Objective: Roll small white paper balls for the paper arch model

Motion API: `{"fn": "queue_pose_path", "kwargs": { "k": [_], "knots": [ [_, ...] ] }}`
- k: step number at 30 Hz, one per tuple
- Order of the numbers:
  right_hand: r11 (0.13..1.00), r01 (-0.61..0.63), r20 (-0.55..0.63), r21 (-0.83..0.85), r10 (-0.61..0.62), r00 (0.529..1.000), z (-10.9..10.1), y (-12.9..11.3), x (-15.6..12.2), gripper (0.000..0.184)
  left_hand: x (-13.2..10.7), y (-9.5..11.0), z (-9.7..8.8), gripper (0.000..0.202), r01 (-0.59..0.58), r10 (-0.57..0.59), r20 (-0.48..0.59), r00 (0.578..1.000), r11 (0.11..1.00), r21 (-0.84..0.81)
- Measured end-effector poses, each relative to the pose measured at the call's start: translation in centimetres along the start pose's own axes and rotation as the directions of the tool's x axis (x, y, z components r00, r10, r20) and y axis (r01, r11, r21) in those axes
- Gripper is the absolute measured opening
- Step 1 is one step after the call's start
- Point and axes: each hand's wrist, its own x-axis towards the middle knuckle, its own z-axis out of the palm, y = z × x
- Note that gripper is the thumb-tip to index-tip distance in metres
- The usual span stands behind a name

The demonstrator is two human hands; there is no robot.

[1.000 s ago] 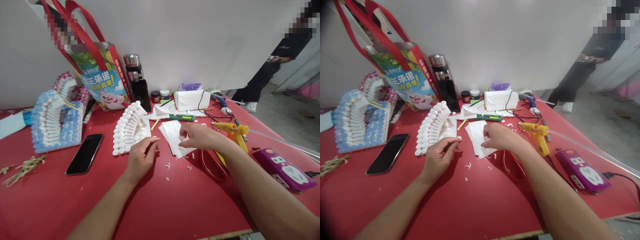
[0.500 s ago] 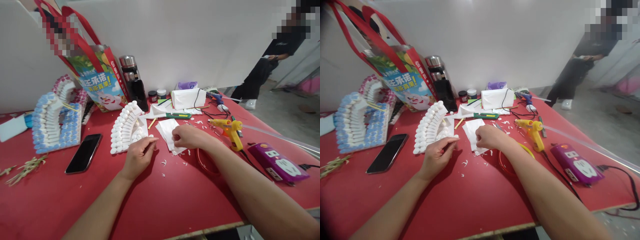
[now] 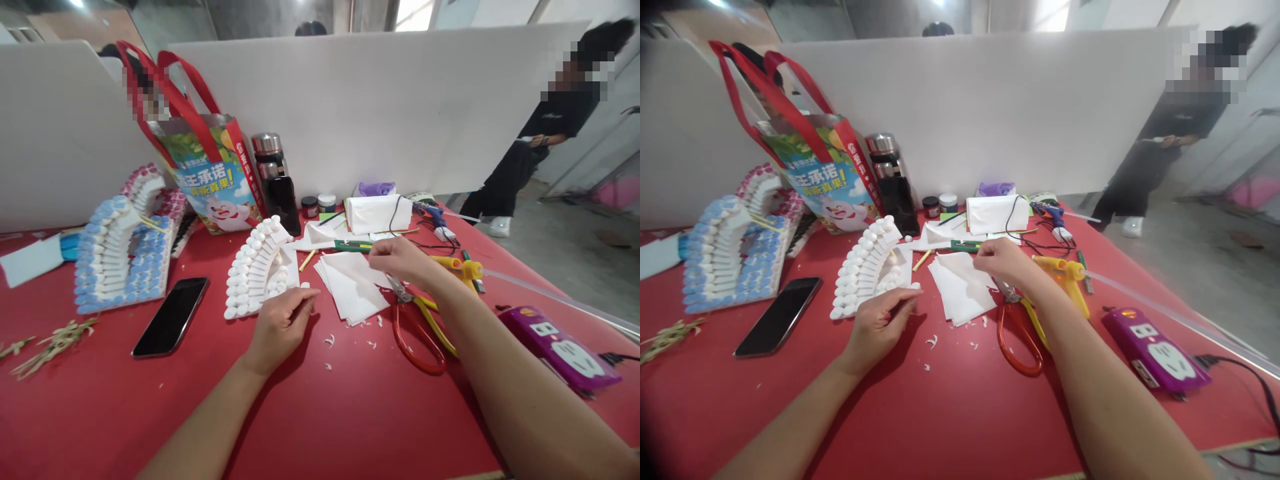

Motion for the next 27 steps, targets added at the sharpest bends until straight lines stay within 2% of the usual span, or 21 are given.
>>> {"fn": "queue_pose_path", "kwargs": {
  "k": [2, 4, 7, 10, 13, 15, 17, 19, 21, 24, 27],
  "knots": [
    [0.996, 0.004, -0.097, 0.088, 0.005, 0.995, -0.7, 0.1, 0.0, 0.015, 0.0, 0.1, 0.0, 0.018, 0.006, -0.006, 0.004, 1.0, 1.0, -0.006],
    [0.979, 0.031, -0.135, 0.201, -0.004, 0.991, -1.1, 0.0, 0.0, 0.018, -0.1, 0.4, 0.0, 0.017, 0.041, -0.041, -0.005, 0.999, 0.998, -0.038],
    [0.903, 0.047, -0.071, 0.427, -0.018, 0.997, -1.1, -0.4, -0.3, 0.021, 0.0, 1.1, 0.0, 0.02, 0.228, -0.236, -0.012, 0.972, 0.951, -0.207],
    [0.75, -0.043, 0.088, 0.66, -0.02, 0.996, -0.5, -1.0, -0.8, 0.024, 0.4, 1.8, 0.0, 0.04, 0.394, -0.412, 0.073, 0.908, 0.784, -0.48],
    [0.63, -0.109, 0.196, 0.769, -0.069, 0.978, 0.5, -1.7, -1.5, 0.024, 0.9, 2.1, 0.1, 0.053, 0.459, -0.456, 0.216, 0.863, 0.534, -0.71],
    [0.598, -0.137, 0.266, 0.79, -0.133, 0.955, 1.2, -2.0, -1.8, 0.02, 1.0, 2.2, 0.2, 0.054, 0.488, -0.447, 0.316, 0.837, 0.349, -0.8],
    [0.606, -0.18, 0.36, 0.775, -0.188, 0.914, 1.7, -2.1, -2.0, 0.02, 1.1, 2.2, 0.2, 0.046, 0.492, -0.469, 0.34, 0.815, 0.25, -0.834],
    [0.64, -0.203, 0.424, 0.741, -0.213, 0.88, 2.0, -2.3, -2.0, 0.024, 1.0, 2.1, 0.1, 0.034, 0.483, -0.526, 0.294, 0.798, 0.267, -0.834],
    [0.679, -0.185, 0.44, 0.711, -0.224, 0.87, 2.3, -2.6, -2.1, 0.031, 0.9, 2.0, 0.0, 0.03, 0.492, -0.548, 0.256, 0.796, 0.341, -0.801],
    [0.739, -0.139, 0.399, 0.659, -0.187, 0.898, 3.3, -3.3, -2.4, 0.05, 0.7, 1.7, -0.1, 0.026, 0.534, -0.527, 0.275, 0.804, 0.438, -0.723],
    [0.8, -0.163, 0.362, 0.577, -0.072, 0.93, 4.4, -3.8, -2.8, 0.061, 0.6, 1.7, -0.1, 0.029, 0.579, -0.51, 0.324, 0.797, 0.494, -0.649]
  ]
}}
